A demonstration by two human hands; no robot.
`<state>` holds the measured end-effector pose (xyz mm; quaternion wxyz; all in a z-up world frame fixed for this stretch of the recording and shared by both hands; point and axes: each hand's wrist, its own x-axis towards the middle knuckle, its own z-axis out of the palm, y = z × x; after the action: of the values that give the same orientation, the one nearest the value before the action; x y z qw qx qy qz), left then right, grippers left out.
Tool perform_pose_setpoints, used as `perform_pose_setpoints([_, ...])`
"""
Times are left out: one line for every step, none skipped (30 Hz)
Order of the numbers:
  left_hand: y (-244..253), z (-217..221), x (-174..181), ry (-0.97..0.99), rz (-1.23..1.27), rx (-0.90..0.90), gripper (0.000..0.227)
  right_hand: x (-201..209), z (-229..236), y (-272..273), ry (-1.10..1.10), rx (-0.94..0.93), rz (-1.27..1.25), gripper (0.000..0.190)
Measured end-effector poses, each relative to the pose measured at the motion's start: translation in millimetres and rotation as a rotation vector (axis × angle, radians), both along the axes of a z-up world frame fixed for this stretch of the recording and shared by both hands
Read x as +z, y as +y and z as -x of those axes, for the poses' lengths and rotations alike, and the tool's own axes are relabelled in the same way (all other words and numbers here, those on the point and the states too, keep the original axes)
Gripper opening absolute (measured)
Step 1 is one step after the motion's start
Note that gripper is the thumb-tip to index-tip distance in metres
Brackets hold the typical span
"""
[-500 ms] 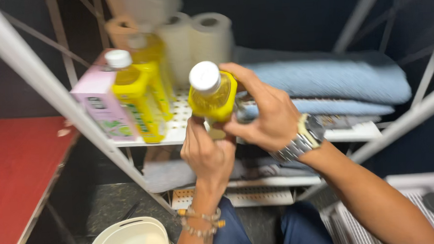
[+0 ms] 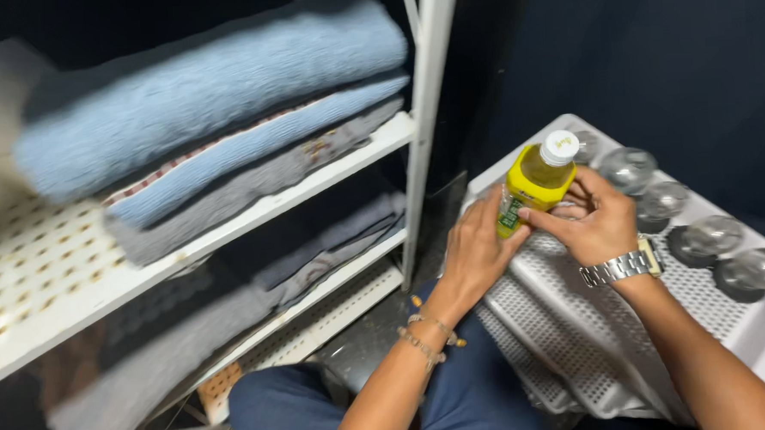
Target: The person sits on the floor and organizes household items from a white metal shelf into a white plastic basket. They place yellow bottles, a pink box, and several rolls of toilet paper into the basket, then transfer multiple folded towels of various colors and patterns into a white laundry basket.
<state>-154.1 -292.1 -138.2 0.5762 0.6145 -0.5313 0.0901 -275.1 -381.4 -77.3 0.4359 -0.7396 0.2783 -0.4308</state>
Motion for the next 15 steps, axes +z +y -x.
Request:
perform_pose_setpoints([-14, 10, -3, 0.000, 0.008, -0.024, 0.065, -12, 10, -16, 0.000, -0.024, 0.008, 0.061])
perform_pose_setpoints([-30, 20, -5, 0.105, -0.126, -0.098, 0.065, -23, 20, -35, 0.005, -0.054, -0.038, 0.061])
perform_pose_setpoints([-47, 30, -6, 0.206, -0.264, -0.172, 0.064, -33, 31, -53, 0.009, -0.084, -0.085, 0.061])
perform_pose_setpoints([-57, 37, -1, 0.200, -0.264, -0.189, 0.064, -37, 38, -65, 0.004, -0.100, -0.083, 0.061])
perform_pose_setpoints([-68, 45, 4, 0.252, -0.330, -0.227, 0.064, -42, 44, -77, 0.070, -0.152, -0.059, 0.064])
perform_pose_setpoints([-77, 51, 7, 0.305, -0.398, -0.260, 0.064, -48, 50, -88, 0.138, -0.200, -0.037, 0.067])
perform_pose_setpoints([-91, 55, 2, 0.300, -0.401, -0.271, 0.064, -52, 52, -98, 0.135, -0.213, -0.038, 0.067])
perform_pose_setpoints([-104, 59, -3, 0.311, -0.436, -0.265, 0.065, -55, 55, -107, 0.263, -0.275, 0.081, 0.063])
perform_pose_setpoints([-118, 63, -8, 0.321, -0.471, -0.257, 0.066, -59, 57, -117, 0.392, -0.335, 0.200, 0.060])
perform_pose_setpoints([-125, 65, -12, 0.318, -0.474, -0.265, 0.066, -63, 59, -126, 0.392, -0.344, 0.196, 0.060])
perform_pose_setpoints([-133, 66, -16, 0.318, -0.497, -0.265, 0.066, -68, 60, -134, 0.371, -0.331, 0.136, 0.062])
perform_pose_setpoints([-140, 68, -21, 0.319, -0.521, -0.262, 0.067, -72, 61, -143, 0.350, -0.315, 0.076, 0.064])
perform_pose_setpoints([-143, 70, -20, 0.317, -0.524, -0.268, 0.067, -72, 64, -146, 0.350, -0.322, 0.073, 0.064])
perform_pose_setpoints([-145, 71, -19, 0.319, -0.530, -0.251, 0.066, -73, 65, -149, 0.294, -0.295, 0.021, 0.065])
perform_pose_setpoints([-147, 72, -19, 0.320, -0.535, -0.233, 0.065, -74, 66, -152, 0.237, -0.268, -0.029, 0.067])
